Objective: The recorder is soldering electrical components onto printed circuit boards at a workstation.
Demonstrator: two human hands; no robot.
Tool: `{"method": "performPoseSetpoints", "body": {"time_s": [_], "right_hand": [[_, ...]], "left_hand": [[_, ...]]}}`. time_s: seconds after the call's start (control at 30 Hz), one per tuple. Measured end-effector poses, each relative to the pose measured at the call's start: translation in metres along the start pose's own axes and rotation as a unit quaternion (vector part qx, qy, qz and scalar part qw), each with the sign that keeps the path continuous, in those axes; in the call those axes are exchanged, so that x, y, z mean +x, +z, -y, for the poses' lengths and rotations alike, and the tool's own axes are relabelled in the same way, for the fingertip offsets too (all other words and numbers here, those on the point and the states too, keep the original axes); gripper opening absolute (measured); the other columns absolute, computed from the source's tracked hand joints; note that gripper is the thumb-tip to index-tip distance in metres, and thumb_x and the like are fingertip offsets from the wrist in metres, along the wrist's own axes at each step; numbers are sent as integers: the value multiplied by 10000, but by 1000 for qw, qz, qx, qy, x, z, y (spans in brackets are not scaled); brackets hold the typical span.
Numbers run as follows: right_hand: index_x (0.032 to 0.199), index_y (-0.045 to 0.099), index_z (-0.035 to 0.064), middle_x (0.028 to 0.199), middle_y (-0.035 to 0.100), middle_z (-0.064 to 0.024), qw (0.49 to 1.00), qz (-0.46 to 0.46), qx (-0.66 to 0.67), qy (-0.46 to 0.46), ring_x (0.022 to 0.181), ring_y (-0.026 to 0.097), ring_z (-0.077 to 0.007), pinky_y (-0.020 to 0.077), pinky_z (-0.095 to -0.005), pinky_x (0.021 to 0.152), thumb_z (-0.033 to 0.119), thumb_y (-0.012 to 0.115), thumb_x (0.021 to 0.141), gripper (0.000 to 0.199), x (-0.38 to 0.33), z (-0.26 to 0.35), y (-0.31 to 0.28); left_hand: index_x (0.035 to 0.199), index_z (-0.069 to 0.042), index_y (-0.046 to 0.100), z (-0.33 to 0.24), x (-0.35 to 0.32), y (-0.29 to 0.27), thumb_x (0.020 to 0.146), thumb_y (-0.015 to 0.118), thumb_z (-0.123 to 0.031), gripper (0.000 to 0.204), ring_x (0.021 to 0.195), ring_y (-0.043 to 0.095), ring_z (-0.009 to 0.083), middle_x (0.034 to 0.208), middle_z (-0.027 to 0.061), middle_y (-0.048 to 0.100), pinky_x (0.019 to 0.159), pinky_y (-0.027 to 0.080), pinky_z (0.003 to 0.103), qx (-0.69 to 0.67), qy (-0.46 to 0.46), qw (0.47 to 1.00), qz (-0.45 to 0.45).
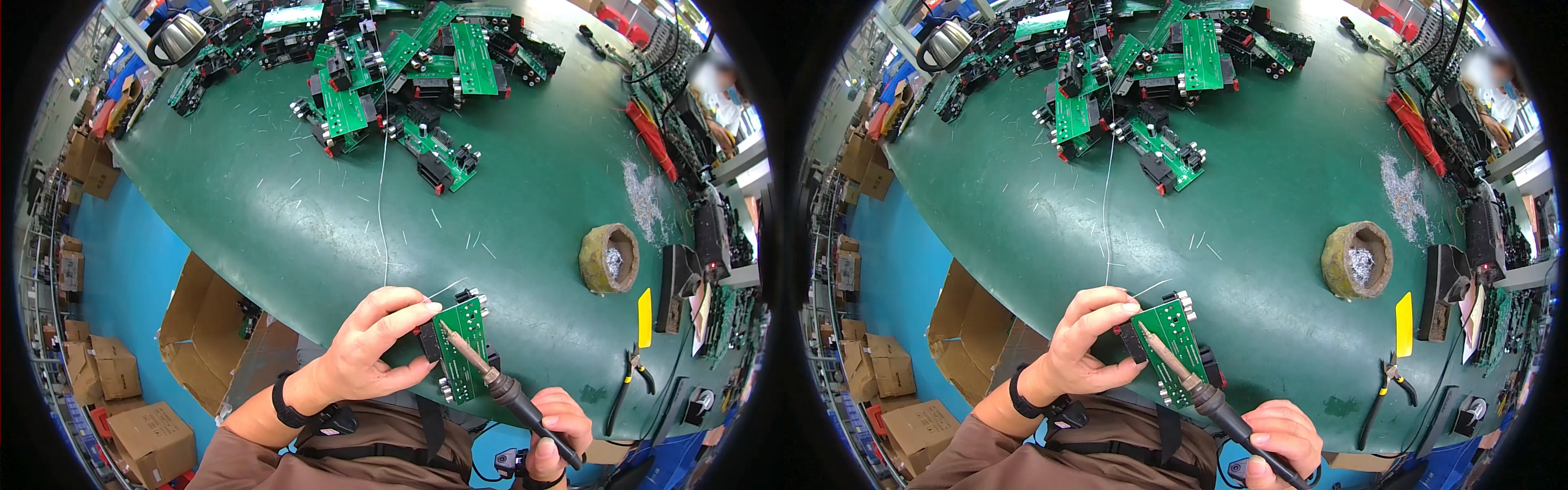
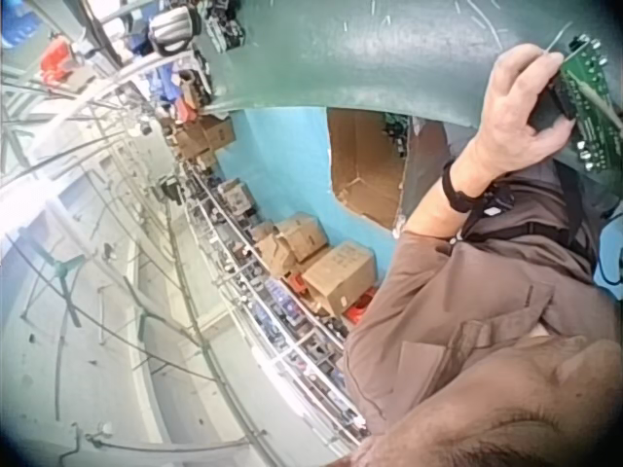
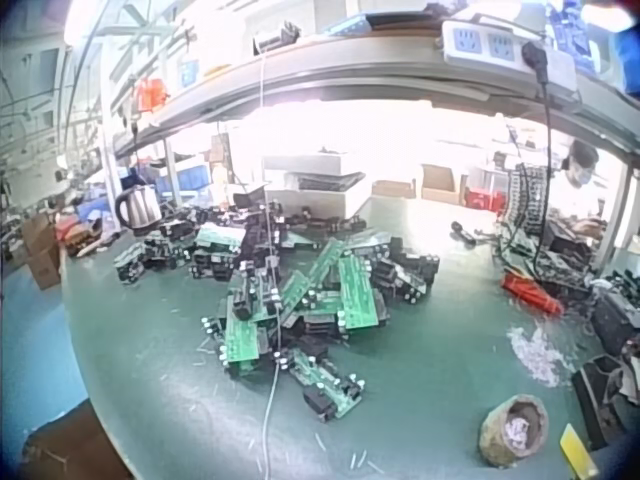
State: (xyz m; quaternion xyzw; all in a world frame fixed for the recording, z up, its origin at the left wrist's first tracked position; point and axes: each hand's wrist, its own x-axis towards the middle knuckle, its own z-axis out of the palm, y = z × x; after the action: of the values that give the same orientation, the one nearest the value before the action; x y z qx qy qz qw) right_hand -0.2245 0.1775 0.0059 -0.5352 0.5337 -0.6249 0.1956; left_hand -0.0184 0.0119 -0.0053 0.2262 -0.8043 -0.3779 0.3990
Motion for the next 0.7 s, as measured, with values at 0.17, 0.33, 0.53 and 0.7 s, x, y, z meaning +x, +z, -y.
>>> {"method": "performPoseSetpoints", "body": {"time_s": [0.17,0.33,0.53,0.7], "right_hand": [[940,496,54,741,575,-102,999,-10,-8,-35,609,547,-231,454,-379,587,379,593,880,345,-5,-4,-4],[963,484,53,759,569,-109,999,-26,-28,-24,631,539,-228,448,-388,621,373,590,880,347,-10,-1,-11],[960,474,50,781,563,-131,996,-55,-58,24,650,547,-221,451,-385,663,365,592,876,347,-24,1,-31],[936,462,61,741,521,-77,987,-124,-62,80,657,537,-203,451,-350,662,409,639,855,399,-38,13,-40]], "left_hand": [[1231,-34,549,-1,0,0,607,755,23,659,964,550,252,1138,117,508,792,496,330,0,-6,1000,-1],[1231,-16,537,-4,1,0,631,767,-18,643,981,559,261,1158,135,529,821,487,348,25,-71,997,9],[1235,-18,539,-9,10,-23,664,778,-57,619,908,593,249,1059,114,600,828,468,358,168,-115,976,81],[928,-32,663,-6,3,-46,750,699,-12,183,747,602,228,807,76,651,688,466,334,224,-104,969,3]]}}
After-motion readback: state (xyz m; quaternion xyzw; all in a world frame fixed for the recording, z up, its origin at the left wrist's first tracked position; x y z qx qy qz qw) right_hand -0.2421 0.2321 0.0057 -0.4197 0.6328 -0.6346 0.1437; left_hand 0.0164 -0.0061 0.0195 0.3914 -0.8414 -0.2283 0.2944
